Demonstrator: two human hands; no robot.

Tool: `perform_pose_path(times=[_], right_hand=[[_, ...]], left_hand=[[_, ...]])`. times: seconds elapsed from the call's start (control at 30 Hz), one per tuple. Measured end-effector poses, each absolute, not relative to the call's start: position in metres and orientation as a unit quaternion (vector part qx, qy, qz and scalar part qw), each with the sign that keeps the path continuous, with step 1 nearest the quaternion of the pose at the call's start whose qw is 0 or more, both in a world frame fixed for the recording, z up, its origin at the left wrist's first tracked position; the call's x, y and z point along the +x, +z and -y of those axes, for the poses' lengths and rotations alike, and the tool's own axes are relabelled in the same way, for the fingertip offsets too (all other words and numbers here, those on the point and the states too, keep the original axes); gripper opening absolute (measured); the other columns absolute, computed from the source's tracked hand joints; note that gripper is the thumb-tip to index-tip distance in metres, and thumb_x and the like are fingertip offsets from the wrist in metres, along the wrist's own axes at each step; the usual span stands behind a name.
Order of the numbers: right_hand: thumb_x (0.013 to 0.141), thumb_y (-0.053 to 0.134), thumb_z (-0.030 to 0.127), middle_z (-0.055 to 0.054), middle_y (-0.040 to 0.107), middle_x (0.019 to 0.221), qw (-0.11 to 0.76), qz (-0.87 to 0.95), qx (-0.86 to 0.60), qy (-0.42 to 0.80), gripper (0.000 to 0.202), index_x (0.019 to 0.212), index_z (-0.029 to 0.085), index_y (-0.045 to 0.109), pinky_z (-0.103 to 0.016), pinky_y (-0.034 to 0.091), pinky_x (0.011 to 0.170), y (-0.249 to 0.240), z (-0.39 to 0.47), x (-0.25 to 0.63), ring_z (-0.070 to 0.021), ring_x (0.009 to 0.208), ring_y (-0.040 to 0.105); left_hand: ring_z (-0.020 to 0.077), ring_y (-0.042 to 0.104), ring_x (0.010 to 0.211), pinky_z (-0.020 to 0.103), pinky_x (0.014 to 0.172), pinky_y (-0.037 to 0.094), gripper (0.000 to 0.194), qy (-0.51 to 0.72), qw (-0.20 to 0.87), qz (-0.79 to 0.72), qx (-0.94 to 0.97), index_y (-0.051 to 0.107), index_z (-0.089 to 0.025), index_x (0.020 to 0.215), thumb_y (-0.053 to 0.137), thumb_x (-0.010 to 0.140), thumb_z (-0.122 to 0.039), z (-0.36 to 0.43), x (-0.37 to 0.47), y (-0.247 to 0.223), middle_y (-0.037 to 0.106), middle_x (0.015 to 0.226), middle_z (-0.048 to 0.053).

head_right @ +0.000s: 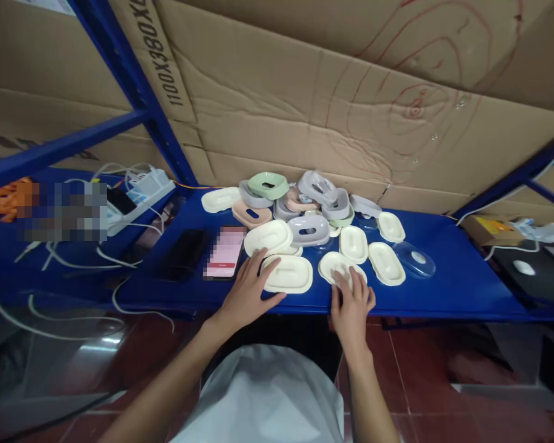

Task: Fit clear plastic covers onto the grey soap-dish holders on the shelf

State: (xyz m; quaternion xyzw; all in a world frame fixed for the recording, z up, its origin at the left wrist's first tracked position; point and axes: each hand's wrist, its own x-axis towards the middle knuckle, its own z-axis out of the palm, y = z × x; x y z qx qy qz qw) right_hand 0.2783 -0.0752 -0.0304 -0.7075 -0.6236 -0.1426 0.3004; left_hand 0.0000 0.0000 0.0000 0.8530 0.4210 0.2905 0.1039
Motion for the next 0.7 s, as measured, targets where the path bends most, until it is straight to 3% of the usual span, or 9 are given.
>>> perform_pose_path(times=[0.13, 0.23, 0.3, 0.47, 0.57, 0.7], right_hand=[[0.111, 0.048, 0.037, -0.013, 0.057, 0.158, 0.285, 0.649, -0.695, -0.126, 0.037, 0.141, 0.030, 0.066, -0.064, 0.034, 0.116, -0.021, 0.078, 0.287, -0.0353, 0.147, 0.050], [0.107, 0.059, 0.043, -0.013, 0.049, 0.166, 0.251, 0.737, -0.618, -0.104, 0.050, 0.155, 0.032, 0.055, -0.065, 0.032, 0.122, -0.010, 0.078, 0.275, -0.0357, 0.154, 0.045], [0.104, 0.066, 0.042, -0.012, 0.056, 0.161, 0.229, 0.801, -0.549, -0.070, 0.051, 0.153, 0.032, 0.058, -0.061, 0.037, 0.122, -0.005, 0.076, 0.262, -0.0326, 0.150, 0.051], [0.104, 0.066, 0.023, -0.009, 0.079, 0.125, 0.342, 0.806, -0.480, -0.046, 0.030, 0.133, 0.025, 0.071, -0.048, 0.055, 0.108, 0.000, 0.074, 0.264, -0.0239, 0.119, 0.073], [0.101, 0.069, 0.020, -0.007, 0.080, 0.117, 0.399, 0.766, -0.499, -0.063, 0.029, 0.129, 0.027, 0.072, -0.052, 0.055, 0.108, 0.003, 0.077, 0.295, -0.0258, 0.113, 0.075], [0.100, 0.070, 0.025, -0.008, 0.079, 0.115, 0.434, 0.690, -0.564, -0.132, 0.023, 0.123, 0.026, 0.074, -0.053, 0.056, 0.106, 0.001, 0.068, 0.342, -0.0286, 0.110, 0.075]], left_hand=[[0.0424, 0.048, 0.147, 0.061, 0.118, 0.045, 0.057, 0.274, 0.124, -0.409, 0.862, 0.066, -0.021, 0.136, 0.087, 0.086, -0.043, -0.004, 0.010, 0.002, 0.046, 0.162, 0.020], [0.0401, 0.051, 0.143, 0.059, 0.116, 0.047, 0.055, 0.283, 0.150, -0.383, 0.867, 0.069, -0.024, 0.129, 0.091, 0.082, -0.044, -0.004, 0.018, 0.002, 0.050, 0.157, 0.016], [0.0395, 0.050, 0.144, 0.060, 0.118, 0.047, 0.054, 0.286, 0.167, -0.358, 0.873, 0.069, -0.025, 0.130, 0.089, 0.083, -0.043, -0.004, 0.020, 0.002, 0.051, 0.156, 0.015], [0.0371, 0.048, 0.150, 0.057, 0.122, 0.045, 0.060, 0.291, 0.207, -0.328, 0.875, 0.059, -0.028, 0.149, 0.077, 0.095, -0.046, -0.007, 0.006, -0.001, 0.050, 0.159, 0.015], [0.0339, 0.053, 0.146, 0.054, 0.121, 0.047, 0.057, 0.293, 0.172, -0.342, 0.876, 0.049, -0.030, 0.158, 0.065, 0.104, -0.043, -0.012, 0.000, -0.006, 0.055, 0.154, 0.014], [0.0318, 0.068, 0.122, 0.049, 0.101, 0.057, 0.047, 0.266, 0.059, -0.372, 0.887, 0.050, -0.024, 0.156, 0.052, 0.109, -0.026, -0.021, 0.008, -0.006, 0.070, 0.130, 0.014]])
